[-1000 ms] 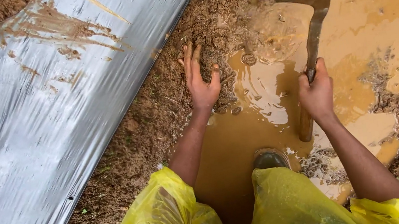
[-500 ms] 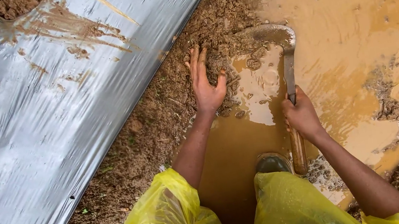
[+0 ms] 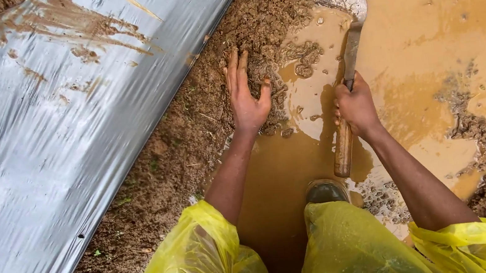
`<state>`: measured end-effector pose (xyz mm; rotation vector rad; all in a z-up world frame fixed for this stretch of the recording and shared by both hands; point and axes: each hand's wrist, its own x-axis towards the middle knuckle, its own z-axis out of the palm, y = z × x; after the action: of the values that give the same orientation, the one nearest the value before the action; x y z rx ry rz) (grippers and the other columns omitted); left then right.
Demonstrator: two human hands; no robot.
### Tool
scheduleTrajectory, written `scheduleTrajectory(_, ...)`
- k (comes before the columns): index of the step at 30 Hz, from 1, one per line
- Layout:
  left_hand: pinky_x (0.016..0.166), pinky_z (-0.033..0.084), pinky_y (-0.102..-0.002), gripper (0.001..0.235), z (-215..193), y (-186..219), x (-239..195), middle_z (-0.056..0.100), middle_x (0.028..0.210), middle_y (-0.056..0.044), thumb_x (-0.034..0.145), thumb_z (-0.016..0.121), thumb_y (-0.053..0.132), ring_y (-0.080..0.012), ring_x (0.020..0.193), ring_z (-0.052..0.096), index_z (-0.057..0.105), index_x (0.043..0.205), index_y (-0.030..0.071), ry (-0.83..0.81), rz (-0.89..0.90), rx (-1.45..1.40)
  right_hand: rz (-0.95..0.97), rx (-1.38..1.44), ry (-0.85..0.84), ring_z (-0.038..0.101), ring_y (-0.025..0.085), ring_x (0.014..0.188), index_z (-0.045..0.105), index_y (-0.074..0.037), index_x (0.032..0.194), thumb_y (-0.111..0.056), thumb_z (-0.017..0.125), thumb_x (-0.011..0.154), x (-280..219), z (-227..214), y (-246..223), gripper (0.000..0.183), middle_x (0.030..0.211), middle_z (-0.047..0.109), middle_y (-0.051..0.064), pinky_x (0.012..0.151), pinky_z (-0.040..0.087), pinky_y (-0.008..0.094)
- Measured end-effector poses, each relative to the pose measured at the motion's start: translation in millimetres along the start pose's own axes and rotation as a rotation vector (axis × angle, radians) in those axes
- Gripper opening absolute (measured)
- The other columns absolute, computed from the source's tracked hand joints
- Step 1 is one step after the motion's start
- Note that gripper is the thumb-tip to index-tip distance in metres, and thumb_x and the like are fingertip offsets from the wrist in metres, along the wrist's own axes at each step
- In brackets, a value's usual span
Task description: Packing wet mud into planting holes in a plastic-covered field to secure plants.
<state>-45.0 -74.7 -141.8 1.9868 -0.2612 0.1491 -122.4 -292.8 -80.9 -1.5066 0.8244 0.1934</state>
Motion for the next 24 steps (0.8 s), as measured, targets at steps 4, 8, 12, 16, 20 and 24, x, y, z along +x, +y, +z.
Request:
scheduleTrajectory(4, 0.130, 0.007, -0.061, 0.079, 2, -4, 4, 0.028, 0.166, -0.020, 0.092, 0.070, 0.009, -0.0381, 0.157, 0.024, 0.032, 0.162, 0.011, 0.026, 0.012, -0.043, 0.071, -0.181, -0.108, 0.046, 0.018, 0.037, 0.046, -0.005, 0.102, -0.006, 0.043, 0.098, -38, -7, -3, 0.005, 0.055, 0.044, 0.007, 0.030, 0.041, 0.035)
scheduleTrajectory(8, 0.128, 0.010, -0.063, 0.077, 4, 1, -8, 0.026, 0.167, -0.021, 0.099, 0.066, 0.021, -0.0402, 0.158, 0.022, 0.026, 0.164, 0.012, 0.049, -0.015, -0.039, -0.003, -0.393, -0.125, 0.055, 0.027, 0.036, 0.050, -0.003, 0.104, -0.003, 0.049, 0.097, -43, -24, 26, 0.007, 0.056, 0.051, 0.015, 0.032, 0.045, 0.039)
scheduleTrajectory(12, 0.127, 0.013, -0.068, 0.067, 5, -3, -10, 0.028, 0.165, -0.024, 0.104, 0.057, 0.019, -0.0429, 0.156, 0.025, 0.028, 0.164, 0.012, 0.086, 0.014, -0.009, -0.260, -0.284, 0.062, 0.052, 0.017, 0.044, 0.046, -0.010, 0.101, 0.003, 0.046, 0.098, -20, -28, -3, 0.014, 0.058, 0.047, 0.007, 0.038, 0.039, 0.028)
scheduleTrajectory(16, 0.127, 0.013, -0.066, 0.061, 5, 3, -19, 0.030, 0.164, -0.020, 0.107, 0.053, 0.023, -0.0393, 0.157, 0.025, 0.030, 0.163, 0.012, 0.127, 0.025, 0.057, -0.263, 0.019, 0.087, 0.041, 0.010, 0.044, 0.039, -0.013, 0.105, 0.002, 0.040, 0.104, 0, -3, -2, 0.015, 0.060, 0.039, 0.002, 0.040, 0.037, 0.025)
scheduleTrajectory(20, 0.129, 0.011, -0.064, 0.060, 1, 6, -14, 0.029, 0.166, -0.018, 0.109, 0.052, 0.030, -0.0369, 0.159, 0.023, 0.031, 0.163, 0.016, 0.176, 0.053, 0.179, -0.052, -0.170, -0.158, 0.045, 0.015, 0.038, 0.045, -0.008, 0.098, -0.003, 0.043, 0.097, -25, 22, 22, 0.005, 0.055, 0.042, 0.006, 0.034, 0.039, 0.032)
scheduleTrajectory(24, 0.130, 0.009, -0.062, 0.062, -15, 9, -11, 0.027, 0.167, -0.018, 0.107, 0.055, 0.029, -0.0375, 0.160, 0.020, 0.031, 0.163, 0.016, 0.203, 0.033, 0.230, -0.044, -0.220, -0.180, 0.043, 0.017, 0.034, 0.046, -0.007, 0.098, -0.001, 0.044, 0.098, -32, 1, 12, 0.007, 0.052, 0.041, 0.008, 0.031, 0.039, 0.035)
